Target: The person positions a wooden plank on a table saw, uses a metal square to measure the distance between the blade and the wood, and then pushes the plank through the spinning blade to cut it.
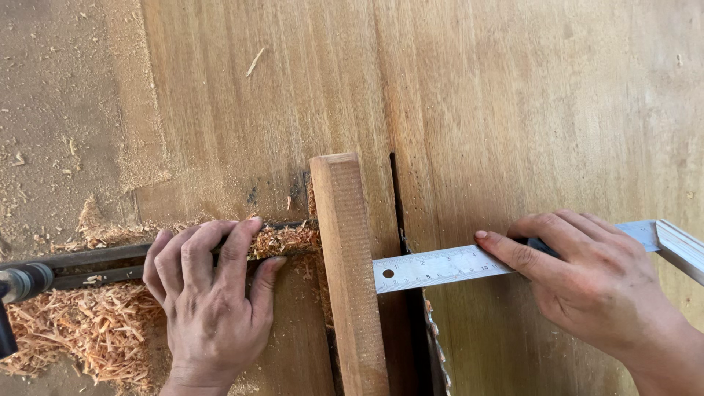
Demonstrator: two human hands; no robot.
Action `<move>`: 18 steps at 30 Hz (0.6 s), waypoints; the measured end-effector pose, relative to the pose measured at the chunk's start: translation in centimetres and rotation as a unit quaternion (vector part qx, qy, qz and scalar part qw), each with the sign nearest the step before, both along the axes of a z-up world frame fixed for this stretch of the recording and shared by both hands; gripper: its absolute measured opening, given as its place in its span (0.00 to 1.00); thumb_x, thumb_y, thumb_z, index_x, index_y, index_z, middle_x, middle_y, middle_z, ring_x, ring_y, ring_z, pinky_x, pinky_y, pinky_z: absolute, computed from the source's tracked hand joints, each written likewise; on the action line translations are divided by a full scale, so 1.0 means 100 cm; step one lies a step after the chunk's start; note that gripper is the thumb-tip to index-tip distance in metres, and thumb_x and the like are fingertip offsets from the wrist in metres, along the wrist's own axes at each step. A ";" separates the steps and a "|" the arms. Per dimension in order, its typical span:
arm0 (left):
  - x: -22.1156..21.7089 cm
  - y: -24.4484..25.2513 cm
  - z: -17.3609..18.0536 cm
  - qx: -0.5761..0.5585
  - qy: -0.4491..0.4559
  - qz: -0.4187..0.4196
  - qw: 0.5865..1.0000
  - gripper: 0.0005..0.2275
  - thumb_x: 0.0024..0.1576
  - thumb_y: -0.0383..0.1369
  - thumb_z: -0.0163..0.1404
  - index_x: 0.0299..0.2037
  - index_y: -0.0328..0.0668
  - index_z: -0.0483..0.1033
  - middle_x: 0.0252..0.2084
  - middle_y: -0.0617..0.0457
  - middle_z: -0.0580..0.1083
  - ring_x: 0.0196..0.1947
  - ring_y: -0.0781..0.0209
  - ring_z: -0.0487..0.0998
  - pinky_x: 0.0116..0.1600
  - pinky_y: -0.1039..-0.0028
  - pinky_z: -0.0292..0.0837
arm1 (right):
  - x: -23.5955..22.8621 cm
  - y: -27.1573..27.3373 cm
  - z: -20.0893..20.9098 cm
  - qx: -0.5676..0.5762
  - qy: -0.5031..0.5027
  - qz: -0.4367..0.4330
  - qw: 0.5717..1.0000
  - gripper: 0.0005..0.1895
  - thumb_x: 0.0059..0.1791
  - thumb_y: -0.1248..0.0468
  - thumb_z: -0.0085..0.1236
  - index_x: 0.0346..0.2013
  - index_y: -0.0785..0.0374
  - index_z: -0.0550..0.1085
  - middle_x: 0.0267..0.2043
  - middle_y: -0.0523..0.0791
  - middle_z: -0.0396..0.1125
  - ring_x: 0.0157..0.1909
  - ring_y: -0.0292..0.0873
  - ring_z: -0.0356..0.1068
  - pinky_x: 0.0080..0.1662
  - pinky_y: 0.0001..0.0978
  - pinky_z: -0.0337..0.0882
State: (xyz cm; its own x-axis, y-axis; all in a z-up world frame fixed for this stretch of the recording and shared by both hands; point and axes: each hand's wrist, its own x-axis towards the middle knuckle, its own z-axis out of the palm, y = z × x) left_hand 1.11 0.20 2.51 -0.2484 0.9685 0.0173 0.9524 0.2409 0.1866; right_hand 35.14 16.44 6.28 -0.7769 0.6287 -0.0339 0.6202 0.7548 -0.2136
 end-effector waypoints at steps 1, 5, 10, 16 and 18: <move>0.000 0.000 0.000 0.001 0.002 -0.001 1.000 0.22 0.61 0.51 0.48 0.61 0.54 0.72 0.55 0.51 0.63 0.63 0.51 0.58 0.76 0.49 0.42 | -0.001 0.000 0.000 0.001 -0.002 -0.001 1.000 0.31 0.35 0.76 0.55 0.48 0.46 0.82 0.39 0.40 0.73 0.40 0.44 0.75 0.38 0.37 0.73; -0.001 0.000 0.000 0.007 0.002 -0.004 1.000 0.21 0.61 0.51 0.49 0.62 0.56 0.72 0.54 0.52 0.63 0.63 0.51 0.59 0.75 0.48 0.44 | -0.005 0.000 0.004 0.009 0.014 0.003 1.000 0.30 0.36 0.76 0.55 0.48 0.47 0.82 0.39 0.41 0.74 0.39 0.45 0.75 0.38 0.37 0.73; -0.008 -0.001 -0.006 0.025 0.012 -0.020 0.999 0.21 0.61 0.51 0.52 0.62 0.58 0.73 0.55 0.51 0.64 0.62 0.50 0.60 0.73 0.46 0.45 | 0.011 -0.018 0.012 -0.006 0.041 -0.057 0.998 0.23 0.43 0.74 0.61 0.50 0.52 0.83 0.40 0.43 0.73 0.38 0.43 0.73 0.37 0.36 0.72; -0.015 -0.012 -0.018 0.049 0.030 -0.044 0.997 0.14 0.71 0.49 0.53 0.60 0.59 0.72 0.59 0.47 0.63 0.64 0.45 0.59 0.73 0.48 0.48 | 0.080 -0.092 0.017 -0.060 0.145 -0.076 0.985 0.23 0.46 0.78 0.66 0.54 0.59 0.80 0.47 0.48 0.71 0.45 0.44 0.72 0.43 0.30 0.73; -0.017 -0.011 -0.021 0.037 0.023 -0.039 0.998 0.14 0.72 0.48 0.53 0.61 0.58 0.72 0.58 0.46 0.63 0.64 0.46 0.60 0.72 0.46 0.50 | 0.108 -0.127 0.015 -0.079 0.166 -0.088 0.979 0.24 0.46 0.76 0.68 0.55 0.58 0.79 0.49 0.48 0.71 0.44 0.43 0.70 0.44 0.28 0.73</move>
